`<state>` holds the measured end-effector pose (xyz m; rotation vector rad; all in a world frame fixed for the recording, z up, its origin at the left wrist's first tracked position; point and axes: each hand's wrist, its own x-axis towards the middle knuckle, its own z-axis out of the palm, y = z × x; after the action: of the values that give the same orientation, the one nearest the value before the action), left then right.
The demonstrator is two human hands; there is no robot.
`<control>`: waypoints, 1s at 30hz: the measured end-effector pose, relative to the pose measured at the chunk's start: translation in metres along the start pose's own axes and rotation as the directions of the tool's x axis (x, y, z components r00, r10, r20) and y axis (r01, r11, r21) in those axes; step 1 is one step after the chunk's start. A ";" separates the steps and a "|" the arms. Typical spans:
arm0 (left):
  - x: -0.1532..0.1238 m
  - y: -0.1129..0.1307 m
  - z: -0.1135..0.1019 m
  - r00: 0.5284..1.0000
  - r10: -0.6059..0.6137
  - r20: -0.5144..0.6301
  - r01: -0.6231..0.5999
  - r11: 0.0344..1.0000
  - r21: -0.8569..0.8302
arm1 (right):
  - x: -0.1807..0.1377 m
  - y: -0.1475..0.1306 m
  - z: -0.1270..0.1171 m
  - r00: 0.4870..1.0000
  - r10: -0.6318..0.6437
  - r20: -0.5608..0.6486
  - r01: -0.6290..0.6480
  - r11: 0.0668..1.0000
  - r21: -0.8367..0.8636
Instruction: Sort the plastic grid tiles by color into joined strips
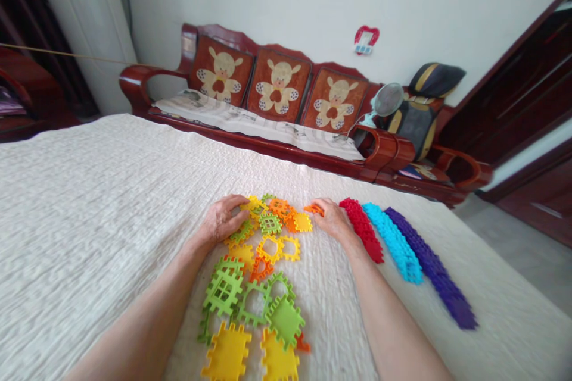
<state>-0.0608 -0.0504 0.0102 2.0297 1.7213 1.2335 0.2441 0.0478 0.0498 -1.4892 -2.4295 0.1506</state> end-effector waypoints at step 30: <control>0.000 0.003 -0.002 0.990 -0.137 -0.020 0.136 0.988 -0.072 | -0.001 -0.008 -0.006 0.950 -0.136 -0.281 0.201 0.955 0.217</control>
<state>-0.0599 -0.0518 0.0133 1.8320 1.7695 1.2615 0.2395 0.0433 0.0572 -1.1119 -2.2199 0.1929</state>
